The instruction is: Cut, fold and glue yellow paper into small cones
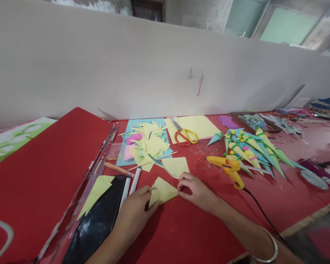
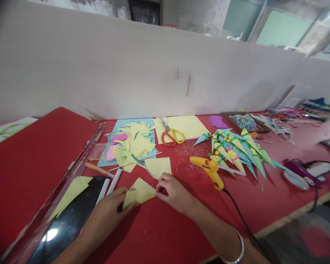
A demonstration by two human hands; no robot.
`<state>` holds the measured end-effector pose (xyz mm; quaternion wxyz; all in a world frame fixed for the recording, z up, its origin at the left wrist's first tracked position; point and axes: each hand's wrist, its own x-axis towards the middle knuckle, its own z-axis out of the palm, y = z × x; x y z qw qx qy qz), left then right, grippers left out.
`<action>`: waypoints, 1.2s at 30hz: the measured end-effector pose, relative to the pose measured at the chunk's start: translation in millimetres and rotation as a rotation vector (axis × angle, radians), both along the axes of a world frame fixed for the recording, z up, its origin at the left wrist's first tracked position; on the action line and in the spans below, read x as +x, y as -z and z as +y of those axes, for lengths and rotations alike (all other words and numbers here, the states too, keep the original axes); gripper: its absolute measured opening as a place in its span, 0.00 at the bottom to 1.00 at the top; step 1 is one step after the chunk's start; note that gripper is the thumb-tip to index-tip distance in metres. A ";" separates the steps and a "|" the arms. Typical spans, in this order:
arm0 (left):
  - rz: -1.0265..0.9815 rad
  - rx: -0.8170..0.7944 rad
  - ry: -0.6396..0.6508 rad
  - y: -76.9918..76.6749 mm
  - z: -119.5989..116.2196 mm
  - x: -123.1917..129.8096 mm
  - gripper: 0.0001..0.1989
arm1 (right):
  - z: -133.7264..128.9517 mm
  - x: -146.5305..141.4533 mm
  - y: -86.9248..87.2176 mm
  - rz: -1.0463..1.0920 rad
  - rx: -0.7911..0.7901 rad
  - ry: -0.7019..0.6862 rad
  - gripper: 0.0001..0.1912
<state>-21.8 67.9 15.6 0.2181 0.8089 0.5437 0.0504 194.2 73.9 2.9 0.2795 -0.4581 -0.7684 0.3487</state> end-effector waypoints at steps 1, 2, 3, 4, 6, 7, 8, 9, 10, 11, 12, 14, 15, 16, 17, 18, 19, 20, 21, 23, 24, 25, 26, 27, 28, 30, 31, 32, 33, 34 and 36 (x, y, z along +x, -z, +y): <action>0.002 0.000 0.002 -0.2 0.0 0.1 0.12 | 0.0 0.6 -0.6 0.002 -0.003 -0.009 0.03; 0.002 0.000 0.003 -0.3 0.0 0.1 0.12 | 0.1 1.2 -1.2 0.007 -0.007 -0.018 0.03; 0.003 0.001 0.005 -0.4 0.0 0.2 0.12 | 0.2 1.6 -1.8 0.012 -0.012 -0.027 0.03; 0.001 0.004 0.006 -0.4 -0.1 0.3 0.12 | 0.3 2.0 -2.3 0.018 -0.018 -0.033 0.02; -0.008 0.015 0.003 -0.1 -0.2 0.3 0.12 | 0.6 2.7 -3.0 0.031 -0.032 -0.036 0.03; -0.014 0.022 0.002 0.0 -0.4 0.2 0.12 | 0.8 3.0 -3.3 0.036 -0.037 -0.036 0.03; -0.022 0.028 0.001 0.2 -0.5 0.2 0.12 | 0.9 3.2 -3.4 0.038 -0.040 -0.035 0.03; -0.029 0.033 0.000 0.3 -0.6 0.1 0.12 | 0.9 3.3 -3.5 0.037 -0.042 -0.033 0.03; -0.036 0.035 0.001 0.4 -0.6 0.1 0.12 | 0.9 3.3 -3.5 0.033 -0.042 -0.032 0.03; -0.041 0.036 0.003 0.5 -0.6 0.1 0.12 | 0.7 3.2 -3.4 0.028 -0.039 -0.031 0.04; -0.044 0.036 0.005 0.6 -0.6 0.2 0.12 | 0.5 3.0 -3.4 0.022 -0.034 -0.029 0.04; -0.043 0.040 0.005 0.8 -0.4 0.4 0.12 | -0.3 1.8 -3.2 0.013 -0.020 -0.025 0.03; -0.042 0.043 0.003 0.7 -0.2 0.5 0.12 | -0.7 1.0 -3.1 0.009 -0.010 -0.024 0.02; -0.041 0.047 0.000 0.6 -0.2 0.6 0.12 | -1.2 -0.1 -3.0 0.000 0.001 -0.021 0.02; -0.039 0.049 -0.001 0.4 -0.1 0.6 0.12 | -1.5 -1.2 -2.9 -0.011 0.009 -0.018 0.01; -0.038 0.050 -0.002 0.1 -0.2 0.7 0.12 | -1.8 -2.3 -2.8 -0.026 0.015 -0.014 0.01; -0.037 0.050 -0.002 -0.2 -0.3 0.7 0.12 | -2.0 -3.3 -2.7 -0.041 0.020 -0.010 0.01; -0.039 0.049 -0.002 -0.5 -0.5 0.7 0.11 | -2.0 -4.3 -2.5 -0.055 0.024 -0.004 0.02; -0.042 0.048 -0.002 -0.7 -0.7 0.7 0.11 | -2.0 -5.1 -2.2 -0.067 0.028 0.000 0.02; -0.060 0.041 -0.005 -0.8 -1.2 0.6 0.12 | -1.8 -6.4 -1.4 -0.080 0.037 0.006 0.02; -0.070 0.039 -0.008 -0.7 -1.5 0.5 0.12 | -1.7 -6.9 -1.1 -0.084 0.041 0.009 0.03; -0.074 0.036 -0.010 -0.5 -1.8 0.4 0.12 | -1.6 -7.4 -0.8 -0.087 0.043 0.013 0.03; -0.074 0.034 -0.014 -0.3 -2.1 0.3 0.12 | -1.5 -7.8 -0.7 -0.089 0.043 0.019 0.03; -0.068 0.033 -0.018 -0.3 -2.3 0.1 0.12 | -1.5 -8.1 -0.8 -0.090 0.041 0.022 0.03; -0.055 0.033 -0.022 -0.3 -2.4 -0.2 0.12 | -1.6 -8.3 -0.9 -0.090 0.039 0.024 0.03; -0.027 0.041 -0.023 -0.9 -2.3 -1.1 0.12 | -1.8 -8.7 -1.1 -0.090 0.036 0.025 0.03; -0.024 0.050 -0.016 -1.4 -1.9 -1.7 0.12 | -1.9 -8.8 -1.1 -0.088 0.034 0.023 0.04; -0.030 0.058 -0.006 -1.9 -1.4 -2.4 0.11 | -2.0 -8.8 -1.0 -0.085 0.035 0.023 0.04; -0.043 0.062 0.007 -2.3 -0.8 -3.1 0.11 | -2.1 -8.8 -0.7 -0.082 0.037 0.023 0.04; -0.064 0.063 0.021 -2.5 0.0 -3.7 0.10 | -2.1 -8.8 -0.4 -0.081 0.042 0.024 0.04; -0.118 0.073 0.042 -2.0 1.7 -4.5 0.08 | -1.9 -8.4 0.3 -0.083 0.061 0.024 0.03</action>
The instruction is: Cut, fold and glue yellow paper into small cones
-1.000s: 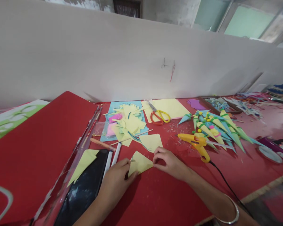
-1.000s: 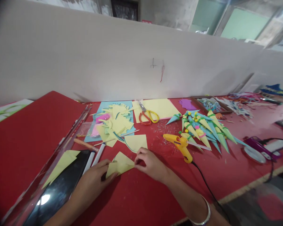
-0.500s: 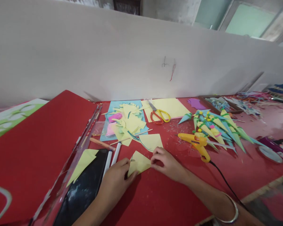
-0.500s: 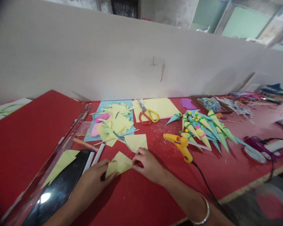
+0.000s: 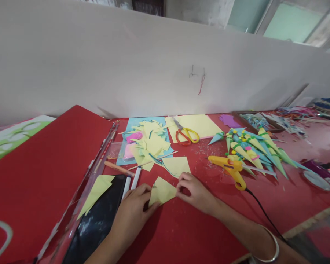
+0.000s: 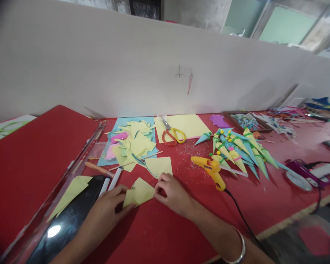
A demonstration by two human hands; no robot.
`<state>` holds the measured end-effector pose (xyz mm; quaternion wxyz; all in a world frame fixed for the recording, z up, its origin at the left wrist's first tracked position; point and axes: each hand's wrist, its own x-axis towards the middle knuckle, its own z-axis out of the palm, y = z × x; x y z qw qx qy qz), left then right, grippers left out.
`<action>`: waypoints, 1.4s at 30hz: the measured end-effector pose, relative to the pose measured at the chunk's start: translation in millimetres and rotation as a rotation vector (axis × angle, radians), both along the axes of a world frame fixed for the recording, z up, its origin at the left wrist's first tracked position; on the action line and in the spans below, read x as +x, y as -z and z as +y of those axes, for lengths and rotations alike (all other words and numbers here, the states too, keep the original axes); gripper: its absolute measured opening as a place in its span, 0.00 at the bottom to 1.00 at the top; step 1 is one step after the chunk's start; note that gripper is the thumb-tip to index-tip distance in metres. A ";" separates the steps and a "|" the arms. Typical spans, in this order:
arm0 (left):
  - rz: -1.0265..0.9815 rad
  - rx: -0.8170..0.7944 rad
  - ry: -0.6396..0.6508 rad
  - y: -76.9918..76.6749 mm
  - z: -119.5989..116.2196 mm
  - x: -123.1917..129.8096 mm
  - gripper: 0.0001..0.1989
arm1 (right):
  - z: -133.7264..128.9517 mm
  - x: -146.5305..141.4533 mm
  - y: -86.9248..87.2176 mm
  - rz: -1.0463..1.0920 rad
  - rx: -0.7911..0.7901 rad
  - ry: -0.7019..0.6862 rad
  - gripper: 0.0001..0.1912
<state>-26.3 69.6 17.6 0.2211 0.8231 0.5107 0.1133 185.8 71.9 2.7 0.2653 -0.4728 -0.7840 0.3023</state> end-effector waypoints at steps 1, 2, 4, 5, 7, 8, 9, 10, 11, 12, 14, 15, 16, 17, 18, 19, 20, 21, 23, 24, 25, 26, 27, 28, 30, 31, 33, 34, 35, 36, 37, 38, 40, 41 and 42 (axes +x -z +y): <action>-0.024 0.010 0.007 0.8 0.7 -0.2 0.07 | 0.2 0.4 0.1 -0.002 0.010 -0.006 0.03; -0.043 0.018 0.021 1.8 1.2 -0.3 0.07 | 0.5 1.1 0.1 -0.004 0.020 -0.019 0.03; -0.058 0.020 0.069 4.0 1.3 -0.5 0.08 | 1.3 3.1 -0.2 0.000 0.032 -0.057 0.03; -0.058 0.013 0.096 5.0 1.0 -0.7 0.08 | 1.8 4.5 -0.5 0.006 0.031 -0.079 0.03; -0.051 0.004 0.127 6.2 -0.2 -1.7 0.09 | 3.1 7.5 -0.5 0.023 0.016 -0.115 0.03; -0.048 0.013 0.122 6.2 -0.9 -2.3 0.09 | 3.8 8.9 -0.3 0.036 0.004 -0.125 0.03; -0.042 0.027 0.105 5.7 -1.7 -2.9 0.09 | 4.5 10.1 0.0 0.052 -0.008 -0.130 0.03; -0.030 0.038 0.088 4.7 -2.4 -3.5 0.10 | 5.0 11.0 0.5 0.068 -0.018 -0.132 0.03; -0.008 0.047 0.070 3.4 -3.1 -3.7 0.11 | 5.4 11.6 0.9 0.081 -0.026 -0.132 0.02; 0.016 0.050 0.055 1.7 -3.8 -3.7 0.11 | 5.6 11.7 1.2 0.091 -0.032 -0.126 0.02; 0.069 0.048 0.029 -1.7 -4.9 -2.9 0.12 | 5.4 10.8 1.7 0.100 -0.034 -0.106 0.02; 0.092 0.048 0.013 -3.0 -5.4 -2.3 0.12 | 5.1 9.9 1.8 0.102 -0.031 -0.094 0.02; 0.110 0.055 -0.003 -3.8 -5.8 -1.8 0.12 | 4.6 8.8 1.9 0.103 -0.026 -0.081 0.02; 0.122 0.065 -0.018 -4.1 -6.1 -1.4 0.13 | 4.1 7.6 2.1 0.103 -0.021 -0.067 0.03; 0.128 0.076 -0.028 -3.9 -6.4 -1.2 0.13 | 3.5 6.3 2.3 0.100 -0.016 -0.053 0.03; 0.128 0.089 -0.033 -3.3 -6.6 -1.3 0.13 | 2.9 4.9 2.6 0.097 -0.014 -0.039 0.03; 0.122 0.102 -0.030 -2.5 -6.8 -1.5 0.13 | 2.4 3.6 3.0 0.095 -0.013 -0.025 0.03; 0.115 0.111 -0.025 -1.8 -7.1 -1.8 0.13 | 1.9 2.3 3.4 0.093 -0.014 -0.011 0.03; 0.112 0.111 -0.029 -1.3 -7.9 -2.3 0.12 | 1.0 0.0 4.4 0.094 -0.018 0.012 0.04; 0.120 0.107 -0.047 -1.5 -8.5 -2.3 0.11 | 0.7 -1.0 4.8 0.094 -0.018 0.024 0.05; 0.131 0.100 -0.070 -2.1 -9.2 -2.1 0.11 | 0.3 -2.0 5.2 0.092 -0.015 0.038 0.05; 0.142 0.096 -0.096 -2.8 -9.8 -1.8 0.10 | 0.0 -2.8 5.4 0.087 -0.011 0.054 0.05; 0.151 0.093 -0.121 -3.6 -10.4 -1.3 0.10 | -0.3 -3.5 5.5 0.082 -0.009 0.067 0.05; 0.157 0.091 -0.138 -4.3 -10.8 -0.9 0.11 | -0.6 -4.1 5.5 0.077 -0.007 0.077 0.05; 0.162 0.079 -0.151 -5.2 -11.1 -0.3 0.12 | -1.2 -5.1 5.1 0.070 -0.006 0.084 0.06; 0.164 0.073 -0.153 -5.4 -11.0 -0.2 0.12 | -1.4 -5.5 4.8 0.067 -0.004 0.084 0.06; 0.171 0.063 -0.155 -5.7 -10.5 -0.5 0.13 | -1.7 -6.0 4.4 0.059 0.003 0.083 0.06; 0.175 0.058 -0.157 -5.9 -10.2 -0.8 0.12 | -1.8 -6.2 4.3 0.055 0.007 0.081 0.06; 0.182 0.050 -0.157 -6.1 -9.9 -1.2 0.12 | -1.8 -6.3 4.3 0.052 0.011 0.078 0.06; 0.189 0.041 -0.157 -6.3 -9.5 -1.5 0.12 | -1.9 -6.4 4.4 0.050 0.014 0.076 0.06; 0.197 0.028 -0.156 -6.6 -9.2 -1.9 0.12 | -1.9 -6.5 4.6 0.048 0.015 0.074 0.06; 0.206 0.017 -0.152 -6.6 -8.7 -2.2 0.12 | -1.9 -6.5 4.7 0.046 0.016 0.075 0.06; 0.213 0.010 -0.131 -6.3 -7.8 -3.1 0.11 | -1.9 -6.1 5.1 0.045 0.020 0.077 0.06; 0.205 0.020 -0.117 -5.8 -7.2 -3.7 0.10 | -1.9 -5.7 5.1 0.046 0.024 0.074 0.06; 0.190 0.033 -0.100 -5.2 -6.6 -4.5 0.08 | -1.8 -5.0 5.0 0.049 0.027 0.068 0.06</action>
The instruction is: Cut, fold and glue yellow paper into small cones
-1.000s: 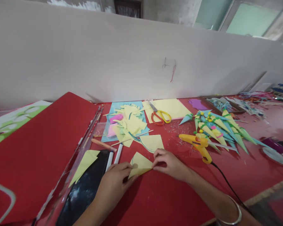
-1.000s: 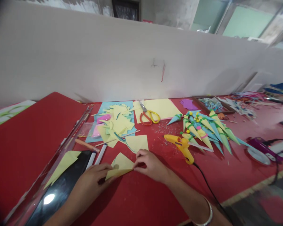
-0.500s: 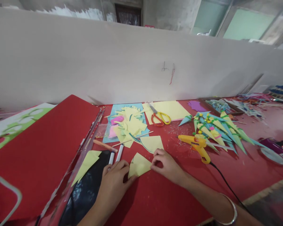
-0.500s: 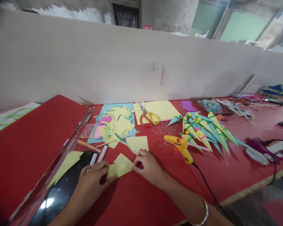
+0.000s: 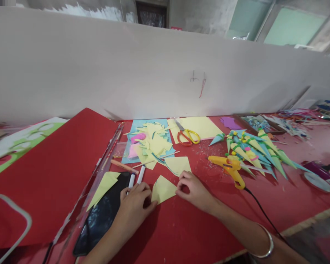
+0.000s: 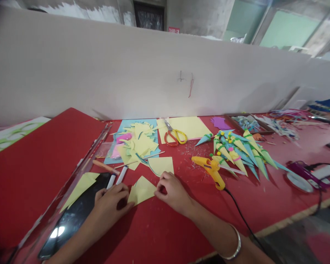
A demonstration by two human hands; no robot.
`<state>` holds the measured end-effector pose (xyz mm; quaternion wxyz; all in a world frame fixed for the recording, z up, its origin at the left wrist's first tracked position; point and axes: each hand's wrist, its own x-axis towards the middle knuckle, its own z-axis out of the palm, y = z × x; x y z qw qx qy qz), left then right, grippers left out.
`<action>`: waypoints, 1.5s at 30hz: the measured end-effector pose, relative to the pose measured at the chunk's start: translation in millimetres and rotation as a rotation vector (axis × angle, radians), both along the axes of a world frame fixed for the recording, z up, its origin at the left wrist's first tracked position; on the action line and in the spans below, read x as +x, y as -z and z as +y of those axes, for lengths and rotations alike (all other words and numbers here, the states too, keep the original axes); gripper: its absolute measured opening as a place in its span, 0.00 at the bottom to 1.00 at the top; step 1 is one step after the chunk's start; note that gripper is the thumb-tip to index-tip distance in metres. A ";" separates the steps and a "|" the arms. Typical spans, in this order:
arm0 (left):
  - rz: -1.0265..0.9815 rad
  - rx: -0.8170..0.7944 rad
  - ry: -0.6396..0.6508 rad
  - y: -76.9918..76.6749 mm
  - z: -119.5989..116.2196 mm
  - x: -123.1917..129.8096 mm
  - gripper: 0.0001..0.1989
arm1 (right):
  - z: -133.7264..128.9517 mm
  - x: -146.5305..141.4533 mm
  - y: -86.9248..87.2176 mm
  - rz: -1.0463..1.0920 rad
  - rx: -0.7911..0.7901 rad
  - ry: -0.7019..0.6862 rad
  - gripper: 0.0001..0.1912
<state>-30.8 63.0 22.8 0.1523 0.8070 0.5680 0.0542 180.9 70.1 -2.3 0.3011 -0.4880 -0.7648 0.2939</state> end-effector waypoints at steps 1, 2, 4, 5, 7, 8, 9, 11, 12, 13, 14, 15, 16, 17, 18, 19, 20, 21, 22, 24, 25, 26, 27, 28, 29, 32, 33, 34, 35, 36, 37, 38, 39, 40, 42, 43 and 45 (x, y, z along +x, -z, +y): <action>-0.022 0.007 0.022 0.5 0.5 -1.0 0.06 | 0.2 1.1 -0.3 0.007 0.000 -0.014 0.05; -0.050 0.005 0.044 0.9 0.9 -2.1 0.05 | 0.6 2.5 -0.8 0.018 -0.007 -0.036 0.05; -0.096 -0.041 0.088 0.5 1.0 -4.4 0.07 | 1.6 6.2 -2.4 0.049 -0.036 -0.091 0.04; -0.109 -0.070 0.108 -0.2 0.7 -5.4 0.08 | 2.4 8.5 -3.2 0.060 -0.050 -0.119 0.04; -0.119 -0.109 0.140 -2.3 -0.8 -6.8 0.08 | 3.9 13.4 -4.4 0.059 -0.056 -0.170 0.03; -0.119 -0.113 0.148 -3.3 -1.9 -7.2 0.07 | 4.6 15.9 -4.7 0.049 -0.051 -0.194 0.03; -0.118 -0.110 0.152 -4.0 -3.0 -7.4 0.06 | 5.2 18.1 -4.5 0.040 -0.044 -0.217 0.02; -0.115 -0.096 0.148 -4.1 -5.0 -7.7 0.06 | 5.5 21.7 -3.4 0.033 -0.035 -0.249 0.03; -0.109 -0.085 0.139 -3.3 -5.7 -7.8 0.07 | 5.3 22.8 -2.4 0.039 -0.035 -0.250 0.03; -0.103 -0.067 0.128 -2.1 -6.3 -7.9 0.08 | 4.8 23.3 -1.5 0.048 -0.037 -0.239 0.03; -0.096 -0.048 0.119 -0.6 -6.7 -8.1 0.09 | 4.1 23.1 -0.6 0.058 -0.039 -0.220 0.03; -0.090 -0.028 0.112 1.1 -7.0 -8.2 0.10 | 3.1 22.4 0.0 0.067 -0.043 -0.196 0.03; -0.087 -0.010 0.106 2.7 -7.4 -8.4 0.10 | 2.1 21.1 0.4 0.075 -0.048 -0.171 0.03; -0.087 0.009 0.102 4.2 -7.7 -8.5 0.11 | 0.9 19.5 0.5 0.080 -0.051 -0.145 0.03; -0.088 0.023 0.099 5.3 -8.0 -8.5 0.12 | -0.2 17.6 0.3 0.079 -0.050 -0.119 0.03; -0.090 0.035 0.093 6.1 -8.3 -8.4 0.12 | -1.3 15.7 0.0 0.073 -0.047 -0.095 0.03; -0.090 0.040 0.087 6.5 -8.6 -8.3 0.12 | -2.3 13.8 -0.4 0.063 -0.041 -0.071 0.03; -0.090 0.043 0.079 6.6 -8.8 -8.1 0.12 | -3.1 12.0 -0.7 0.051 -0.033 -0.052 0.03; -0.089 0.043 0.073 6.5 -8.8 -7.9 0.12 | -3.8 10.4 -0.9 0.038 -0.025 -0.038 0.03; -0.086 0.045 0.060 6.1 -8.5 -7.5 0.12 | -4.7 7.7 -1.0 0.022 -0.015 -0.019 0.04; -0.083 0.049 0.053 5.9 -8.1 -7.3 0.11 | -5.0 6.7 -0.9 0.018 -0.013 -0.012 0.04; -0.077 0.054 0.045 5.8 -7.8 -7.1 0.11 | -5.2 5.7 -0.9 0.015 -0.014 -0.005 0.04; -0.072 0.059 0.038 5.8 -7.4 -6.9 0.11 | -5.4 4.8 -0.8 0.012 -0.015 0.004 0.04; -0.067 0.061 0.032 5.9 -7.2 -6.6 0.10 | -5.6 4.0 -0.7 0.008 -0.014 0.016 0.05; -0.064 0.062 0.027 5.9 -7.0 -6.3 0.11 | -5.7 3.3 -0.7 0.003 -0.013 0.026 0.05; -0.064 0.067 0.019 5.7 -6.9 -4.9 0.11 | -6.0 1.9 -0.8 -0.012 -0.005 0.040 0.05; -0.064 0.071 0.017 5.5 -7.0 -4.3 0.11 | -6.0 1.7 -0.8 -0.016 -0.003 0.041 0.05; -0.063 0.072 0.016 5.3 -7.0 -3.7 0.10 | -5.9 1.6 -0.8 -0.020 -0.001 0.041 0.05; -0.061 0.072 0.014 5.1 -7.0 -3.1 0.10 | -5.8 1.4 -0.8 -0.026 0.002 0.041 0.05; -0.057 0.072 0.014 4.9 -7.0 -2.6 0.10 | -5.7 1.3 -0.7 -0.031 0.006 0.044 0.05; -0.050 0.073 0.014 4.9 -7.0 -2.2 0.09 | -5.5 1.1 -0.5 -0.036 0.010 0.045 0.05; -0.041 0.077 0.014 4.8 -7.0 -1.9 0.09 | -5.3 0.9 -0.2 -0.040 0.015 0.046 0.06; -0.028 0.084 0.015 4.8 -7.1 -1.9 0.08 | -5.0 0.7 0.1 -0.043 0.019 0.045 0.06; -0.012 0.096 0.017 4.8 -7.3 -2.0 0.08 | -4.7 0.5 0.6 -0.044 0.021 0.045 0.06; 0.026 0.145 0.035 4.5 -8.1 -2.5 0.07 | -4.1 0.3 1.5 -0.046 0.022 0.045 0.06; 0.047 0.193 0.047 4.3 -8.7 -2.7 0.05 | -3.9 0.3 2.0 -0.047 0.022 0.044 0.06; 0.088 0.332 0.088 4.3 -9.8 -2.2 0.07 | -3.3 0.6 2.6 -0.048 0.021 0.038 0.06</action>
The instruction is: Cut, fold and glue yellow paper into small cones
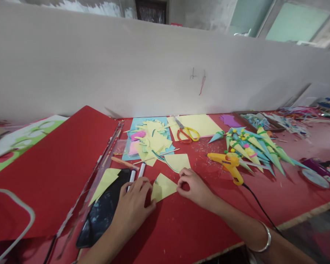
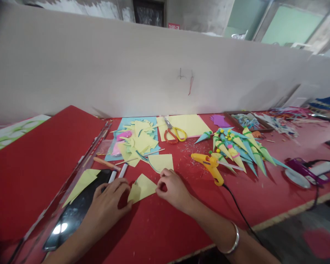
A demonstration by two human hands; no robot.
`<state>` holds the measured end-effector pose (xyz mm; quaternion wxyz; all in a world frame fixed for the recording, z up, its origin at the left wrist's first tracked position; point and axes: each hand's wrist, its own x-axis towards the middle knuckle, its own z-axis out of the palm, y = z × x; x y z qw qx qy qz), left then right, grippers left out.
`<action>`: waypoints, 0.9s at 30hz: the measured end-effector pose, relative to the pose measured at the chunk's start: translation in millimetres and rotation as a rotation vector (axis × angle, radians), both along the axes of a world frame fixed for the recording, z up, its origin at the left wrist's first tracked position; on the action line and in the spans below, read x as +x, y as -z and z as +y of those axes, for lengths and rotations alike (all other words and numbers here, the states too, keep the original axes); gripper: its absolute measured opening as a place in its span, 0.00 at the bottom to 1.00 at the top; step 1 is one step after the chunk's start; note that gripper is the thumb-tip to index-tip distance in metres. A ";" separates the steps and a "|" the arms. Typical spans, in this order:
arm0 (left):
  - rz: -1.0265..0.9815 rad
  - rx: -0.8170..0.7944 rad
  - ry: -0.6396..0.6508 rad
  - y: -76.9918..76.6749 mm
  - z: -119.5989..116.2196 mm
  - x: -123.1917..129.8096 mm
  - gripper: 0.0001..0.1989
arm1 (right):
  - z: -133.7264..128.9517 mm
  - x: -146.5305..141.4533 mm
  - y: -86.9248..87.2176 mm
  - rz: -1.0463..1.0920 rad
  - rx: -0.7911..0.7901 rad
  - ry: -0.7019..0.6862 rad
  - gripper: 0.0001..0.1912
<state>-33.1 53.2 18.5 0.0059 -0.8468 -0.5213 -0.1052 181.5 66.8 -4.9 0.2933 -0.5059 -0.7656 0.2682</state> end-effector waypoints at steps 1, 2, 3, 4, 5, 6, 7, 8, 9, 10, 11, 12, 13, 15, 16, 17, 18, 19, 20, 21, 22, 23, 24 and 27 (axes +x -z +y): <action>0.027 0.067 0.040 0.5 -0.4 0.8 0.12 | 0.2 0.2 0.2 -0.001 0.000 -0.005 0.06; 0.060 0.115 0.107 1.5 -0.6 1.9 0.16 | 0.4 0.4 0.2 -0.001 0.001 -0.010 0.06; 0.098 0.135 0.199 2.9 -0.5 3.2 0.20 | 0.6 0.6 0.2 -0.003 0.003 -0.014 0.06; 0.136 0.126 0.305 4.8 -0.2 4.5 0.24 | 0.7 0.7 0.1 -0.005 0.006 -0.017 0.06; 0.172 0.095 0.406 7.0 0.3 5.6 0.27 | 0.7 0.7 -0.2 -0.007 0.008 -0.017 0.06; 0.201 0.060 0.482 9.4 0.8 6.3 0.30 | 0.7 0.7 -0.5 -0.010 0.010 -0.017 0.06; 0.219 0.028 0.528 11.6 1.2 6.5 0.31 | 0.5 0.6 -0.9 -0.013 0.011 -0.016 0.06; 0.224 0.003 0.546 13.5 1.4 6.1 0.30 | 0.3 0.6 -1.4 -0.015 0.012 -0.016 0.06; 0.221 -0.018 0.545 14.9 1.3 5.3 0.28 | 0.0 0.5 -2.1 -0.016 0.011 -0.017 0.06; 0.211 -0.035 0.540 15.6 0.8 3.9 0.26 | -0.3 0.4 -2.7 -0.017 0.011 -0.018 0.06; 0.197 -0.050 0.537 15.7 -0.2 2.3 0.26 | -0.7 0.3 -3.5 -0.018 0.011 -0.018 0.06; 0.179 -0.062 0.535 15.3 -1.4 0.5 0.27 | -1.0 0.2 -4.2 -0.018 0.011 -0.018 0.06; 0.164 -0.074 0.532 14.3 -2.9 -1.5 0.30 | -1.4 0.1 -4.8 -0.019 0.010 -0.017 0.06; 0.145 -0.098 0.522 11.7 -6.1 -5.8 0.33 | -2.0 -0.1 -5.7 -0.019 0.007 -0.013 0.06; 0.141 -0.110 0.517 10.3 -7.5 -8.3 0.33 | -2.2 -0.1 -5.9 -0.017 0.002 -0.013 0.06; 0.140 -0.123 0.510 9.0 -8.9 -10.9 0.32 | -2.4 -0.1 -5.9 -0.015 -0.003 -0.013 0.06; 0.143 -0.136 0.503 8.2 -10.3 -13.9 0.32 | -2.6 0.1 -5.9 -0.013 -0.007 -0.014 0.06; 0.145 -0.145 0.495 7.7 -11.6 -17.1 0.32 | -2.8 0.4 -5.9 -0.008 -0.012 -0.013 0.06; 0.145 -0.146 0.486 7.7 -12.9 -20.6 0.32 | -3.1 0.9 -5.8 -0.003 -0.017 -0.014 0.06; 0.145 -0.143 0.478 8.2 -14.3 -24.1 0.32 | -3.4 1.5 -5.9 0.003 -0.022 -0.013 0.06; 0.143 -0.136 0.468 9.2 -15.7 -27.7 0.32 | -3.8 2.2 -6.1 0.011 -0.026 -0.012 0.06; 0.140 -0.126 0.460 10.4 -17.1 -31.1 0.31 | -4.2 3.0 -6.5 0.019 -0.030 -0.013 0.06; 0.137 -0.117 0.455 11.6 -18.4 -34.2 0.31 | -4.5 3.9 -7.0 0.025 -0.034 -0.015 0.06; 0.130 -0.113 0.440 14.5 -21.0 -40.6 0.31 | -5.1 6.1 -9.4 0.028 -0.050 -0.032 0.06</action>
